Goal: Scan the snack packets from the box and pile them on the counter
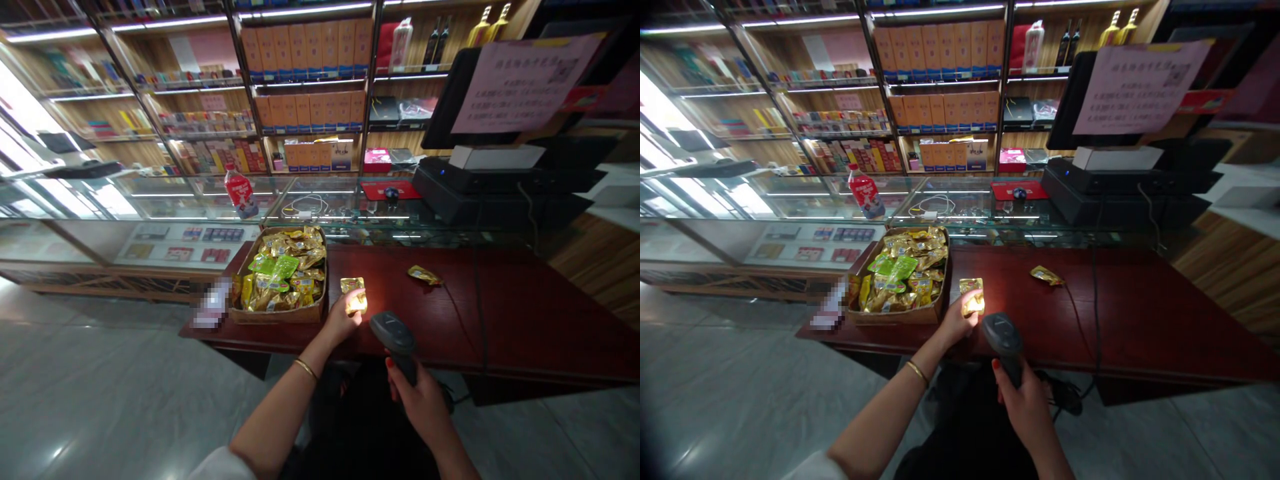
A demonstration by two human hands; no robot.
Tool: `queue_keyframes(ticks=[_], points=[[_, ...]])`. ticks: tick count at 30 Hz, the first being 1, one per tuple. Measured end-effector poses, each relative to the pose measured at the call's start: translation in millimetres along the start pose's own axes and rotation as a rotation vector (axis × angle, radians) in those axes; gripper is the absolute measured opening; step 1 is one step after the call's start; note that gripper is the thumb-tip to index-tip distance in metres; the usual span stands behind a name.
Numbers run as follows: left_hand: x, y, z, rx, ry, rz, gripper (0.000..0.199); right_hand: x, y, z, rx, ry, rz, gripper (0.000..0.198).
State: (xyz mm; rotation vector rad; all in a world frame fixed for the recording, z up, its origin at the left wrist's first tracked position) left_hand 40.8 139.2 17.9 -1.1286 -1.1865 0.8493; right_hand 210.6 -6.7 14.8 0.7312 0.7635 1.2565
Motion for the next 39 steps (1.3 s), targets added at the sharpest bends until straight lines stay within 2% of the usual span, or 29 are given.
queue_keyframes(ticks=[6, 10, 12, 17, 19, 25, 31, 35, 39], points=[[2.3, 2.6, 0.0, 0.036, -0.015, -0.015, 0.072, -1.2, 2.2, -10.1, 0.057, 0.050, -0.006, 0.054], [1.5, 1.2, 1.8, 0.030, -0.022, -0.016, 0.070, -1.6, 1.1, -13.1, 0.052, 0.054, -0.015, 0.050], [0.7, -1.2, 2.5, 0.019, -0.018, -0.025, 0.063, -1.1, -0.2, -13.5, 0.058, 0.051, -0.027, 0.048], [0.3, -0.7, 2.9, -0.028, -0.001, 0.003, 0.022, -1.6, 0.1, -12.5, 0.046, 0.045, -0.040, 0.051], [0.6, -0.9, 3.1, -0.042, -0.001, 0.005, 0.019, -2.6, 2.0, -11.7, 0.042, 0.041, -0.031, 0.049], [0.2, -0.2, 5.2, -0.067, -0.030, -0.004, 0.034, -3.0, 2.0, -11.5, 0.053, 0.030, -0.057, 0.047], [2.8, 10.8, 1.5, -0.078, -0.022, -0.005, 0.025, 2.0, -1.6, -19.7, 0.042, 0.071, -0.017, 0.047], [3.4, 11.9, 2.6, -0.070, -0.014, 0.024, 0.038, 3.5, -8.1, -27.2, 0.080, 0.107, -0.032, 0.051], [2.8, 9.9, 3.4, -0.044, -0.003, 0.065, 0.046, 2.8, -6.3, -27.6, 0.080, 0.086, -0.040, 0.051]])
Point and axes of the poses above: each hand's wrist, its own x-axis towards the middle knuckle, its own z-axis out of the back of the hand, y = z × x, the point moved 9 cm from there along x, towards the middle knuckle, and after that the axes turned 13 degrees about -x, right-handed, at the moved point
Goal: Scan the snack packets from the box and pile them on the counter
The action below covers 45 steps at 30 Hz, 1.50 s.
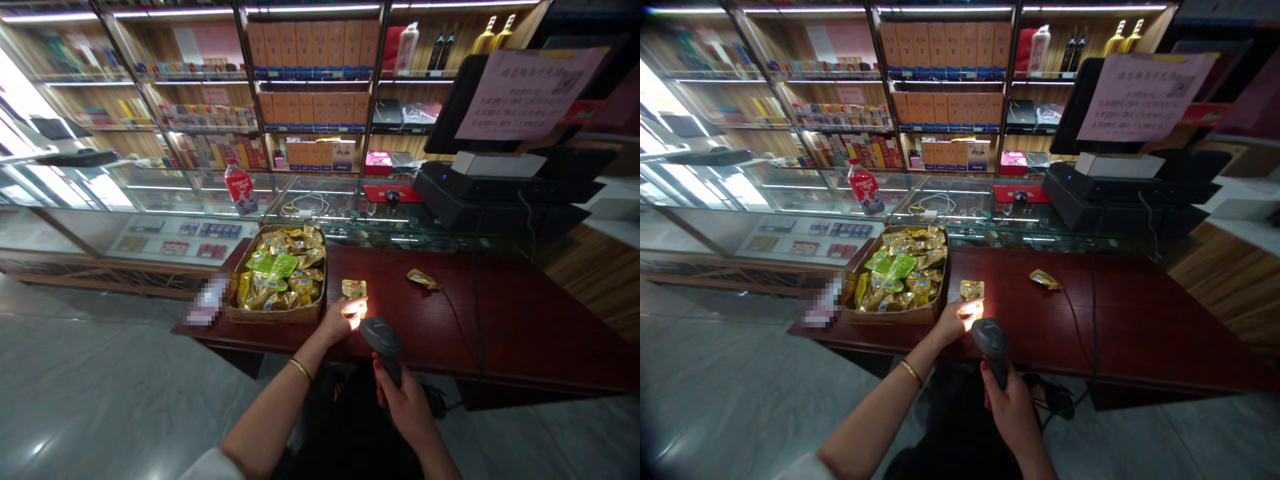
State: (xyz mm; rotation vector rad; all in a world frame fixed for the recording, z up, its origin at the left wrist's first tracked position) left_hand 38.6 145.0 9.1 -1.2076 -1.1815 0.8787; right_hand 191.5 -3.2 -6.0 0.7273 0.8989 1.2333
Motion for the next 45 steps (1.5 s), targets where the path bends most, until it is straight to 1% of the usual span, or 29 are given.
queue_keyframes(ticks=[3, 9, 11, 14, 17, 21, 26, 29, 32, 35, 38, 40, 43, 45], points=[[-1.1, -4.4, -1.7, -0.015, 0.010, -0.017, 0.049, 1.0, 4.8, 1.7, -0.005, -0.029, 0.003, 0.051], [-4.3, -8.0, -6.4, -0.108, 0.057, -0.063, 0.033, 5.6, 11.2, 4.9, 0.021, -0.052, 0.022, 0.046], [-4.0, -4.5, -4.3, -0.114, 0.039, -0.044, 0.029, 4.9, 9.8, 5.8, 0.030, -0.061, 0.010, 0.046], [-2.7, -1.5, 1.7, -0.093, -0.021, -0.025, 0.025, 1.6, 7.1, 6.0, 0.044, -0.069, -0.004, 0.046], [-1.4, -3.1, 5.8, -0.091, -0.068, -0.030, 0.027, -2.0, 6.7, 5.6, 0.033, -0.061, -0.006, 0.045], [-0.8, -3.7, 6.3, -0.094, -0.088, -0.023, 0.026, -4.3, 10.9, 9.0, 0.006, -0.079, -0.007, 0.046], [-1.7, -0.8, 2.8, -0.101, -0.062, -0.010, 0.025, 0.2, 18.1, 4.6, 0.028, -0.039, 0.029, 0.051], [-2.2, -0.3, 1.6, -0.117, -0.040, -0.009, 0.029, 5.4, 15.8, -0.4, 0.031, -0.031, 0.015, 0.054], [-1.8, -4.2, 2.3, -0.125, -0.032, -0.037, 0.032, 8.0, 12.9, -5.5, 0.038, -0.036, 0.010, 0.056], [-1.2, -7.5, 5.0, -0.102, -0.044, -0.045, 0.037, 6.3, 10.4, -6.3, 0.043, -0.047, 0.015, 0.053], [-1.7, -9.5, 8.6, -0.029, -0.068, -0.040, 0.042, 7.2, 4.5, 7.5, 0.080, -0.089, 0.017, 0.048], [-1.0, -8.8, 4.9, 0.028, -0.039, -0.035, 0.045, 14.6, -0.9, 26.6, 0.134, -0.119, 0.032, 0.044], [6.6, -0.5, -13.8, 0.101, 0.049, -0.010, 0.053, 37.0, -10.6, 65.5, 0.207, -0.153, 0.081, 0.043], [18.6, 14.1, -32.5, 0.109, 0.084, 0.084, 0.065, 55.1, -18.8, 90.6, 0.252, -0.157, 0.109, 0.050]])
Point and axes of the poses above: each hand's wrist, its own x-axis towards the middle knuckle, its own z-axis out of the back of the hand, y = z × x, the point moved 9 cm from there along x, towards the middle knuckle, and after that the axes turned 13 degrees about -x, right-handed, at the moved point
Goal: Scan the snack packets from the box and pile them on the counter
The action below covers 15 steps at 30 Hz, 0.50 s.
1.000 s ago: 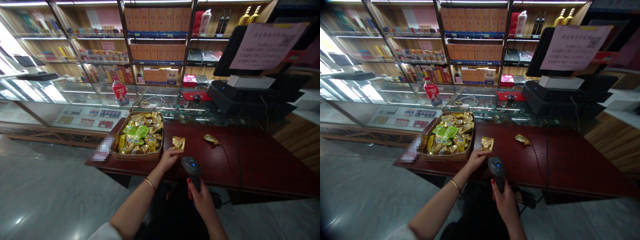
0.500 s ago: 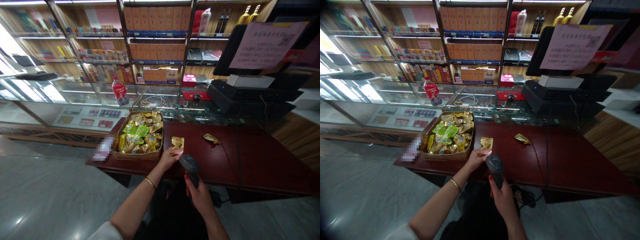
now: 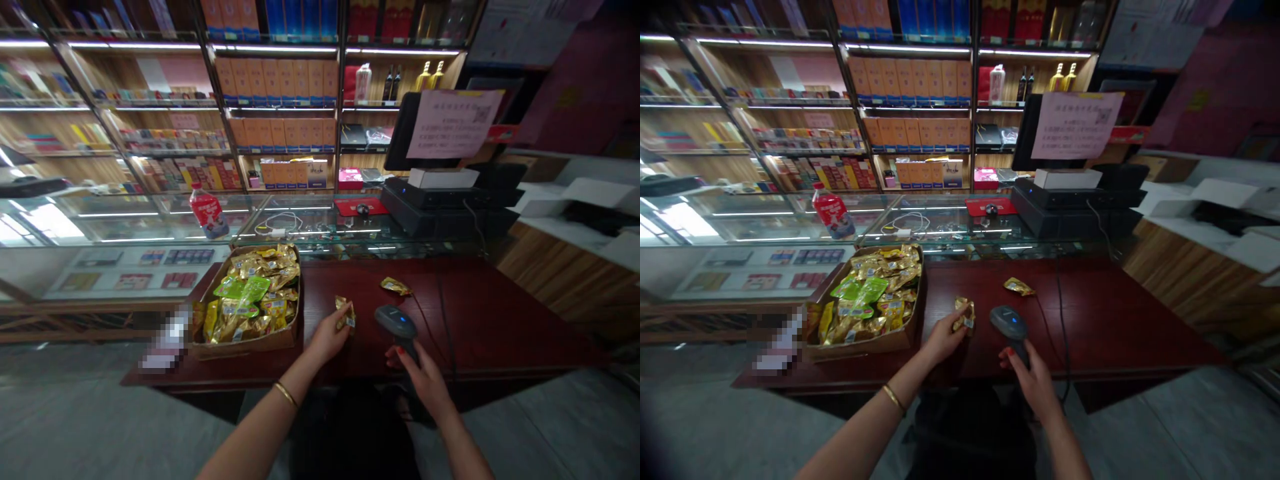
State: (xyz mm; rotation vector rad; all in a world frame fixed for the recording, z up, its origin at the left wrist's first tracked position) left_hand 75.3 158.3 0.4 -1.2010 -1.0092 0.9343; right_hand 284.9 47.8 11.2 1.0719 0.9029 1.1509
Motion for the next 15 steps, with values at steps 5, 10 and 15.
queue_keyframes(ticks=[5, 10, 15], points=[[59.7, 7.2, -56.2, 0.163, 0.023, 0.138, 0.073, 28.3, -15.6, 26.8, 0.124, 0.048, 0.006, 0.060], [123.3, -12.3, -115.1, 0.518, 0.162, 0.131, 0.069, 23.3, -23.8, 26.2, 0.213, 0.059, 0.004, 0.054], [163.7, -18.4, -168.2, 0.609, 0.318, 0.123, 0.069, 22.5, -26.7, 28.2, 0.278, -0.007, -0.026, 0.049]])
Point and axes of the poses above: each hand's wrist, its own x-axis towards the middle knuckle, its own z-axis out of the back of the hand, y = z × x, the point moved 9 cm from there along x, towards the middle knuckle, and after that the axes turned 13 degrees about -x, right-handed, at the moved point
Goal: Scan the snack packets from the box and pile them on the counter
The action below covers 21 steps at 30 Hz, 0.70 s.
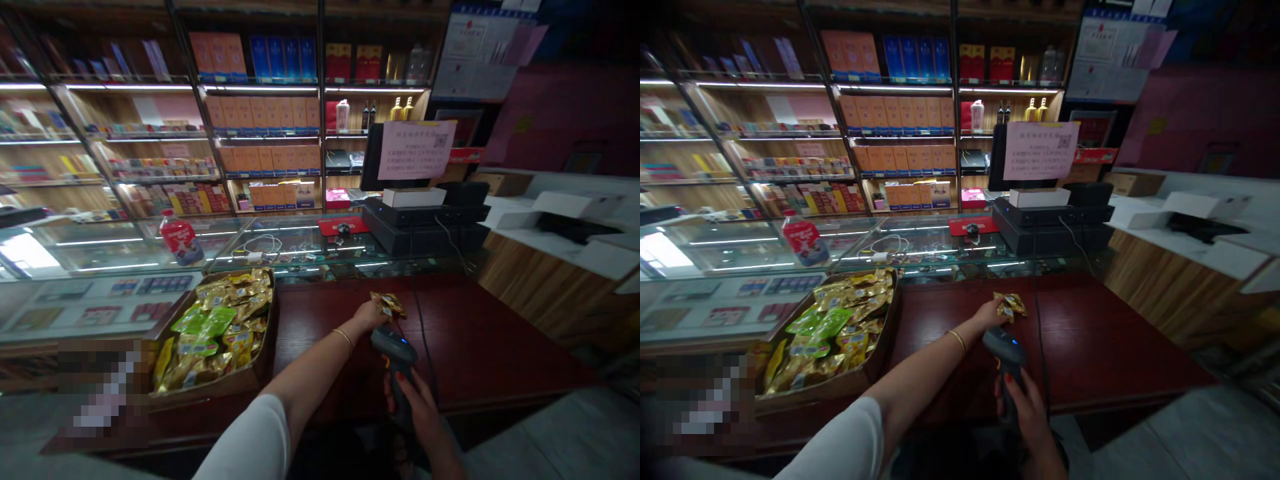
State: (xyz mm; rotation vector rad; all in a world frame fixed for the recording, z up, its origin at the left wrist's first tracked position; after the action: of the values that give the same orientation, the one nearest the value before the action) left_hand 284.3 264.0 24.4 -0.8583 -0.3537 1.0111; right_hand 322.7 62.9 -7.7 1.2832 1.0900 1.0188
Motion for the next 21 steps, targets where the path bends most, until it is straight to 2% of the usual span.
queue_keyframes(ticks=[3, 6, 8, 10, 13, 15, 17, 18, 19, 21], points=[[17.7, -21.5, -15.3, 0.062, 0.102, -0.042, 0.075, -0.4, -4.7, 3.5, 0.060, -0.059, -0.034, 0.050], [21.0, -38.3, -19.4, 0.113, 0.191, -0.029, 0.092, -3.5, -13.1, 10.5, 0.107, -0.101, -0.100, 0.056], [12.7, -46.2, -12.1, 0.175, 0.237, -0.027, 0.097, -4.6, -17.0, 16.7, 0.102, -0.110, -0.130, 0.060], [-6.9, -52.5, 6.3, 0.287, 0.245, -0.079, 0.095, -3.3, -18.6, 23.7, 0.087, -0.127, -0.138, 0.061], [-63.4, -52.9, 61.9, 0.390, 0.096, -0.188, 0.077, 0.1, -16.2, 27.9, 0.052, -0.128, -0.114, 0.060], [-120.3, -43.3, 118.3, 0.374, -0.123, -0.249, 0.058, 0.1, -14.4, 26.4, 0.028, -0.121, -0.113, 0.056], [-186.0, -20.5, 181.4, 0.348, -0.377, -0.260, 0.048, -1.2, -12.7, 22.2, -0.005, -0.109, -0.121, 0.051], [-218.4, -3.2, 212.0, 0.360, -0.502, -0.217, 0.047, -1.7, -11.3, 19.6, -0.028, -0.102, -0.119, 0.049], [-248.4, 19.2, 240.6, 0.397, -0.619, -0.108, 0.045, -1.7, -9.1, 16.8, -0.051, -0.094, -0.108, 0.048], [-298.3, 67.0, 282.3, 0.510, -0.748, 0.189, 0.046, -0.4, -5.8, 11.2, -0.090, -0.073, -0.084, 0.050]])
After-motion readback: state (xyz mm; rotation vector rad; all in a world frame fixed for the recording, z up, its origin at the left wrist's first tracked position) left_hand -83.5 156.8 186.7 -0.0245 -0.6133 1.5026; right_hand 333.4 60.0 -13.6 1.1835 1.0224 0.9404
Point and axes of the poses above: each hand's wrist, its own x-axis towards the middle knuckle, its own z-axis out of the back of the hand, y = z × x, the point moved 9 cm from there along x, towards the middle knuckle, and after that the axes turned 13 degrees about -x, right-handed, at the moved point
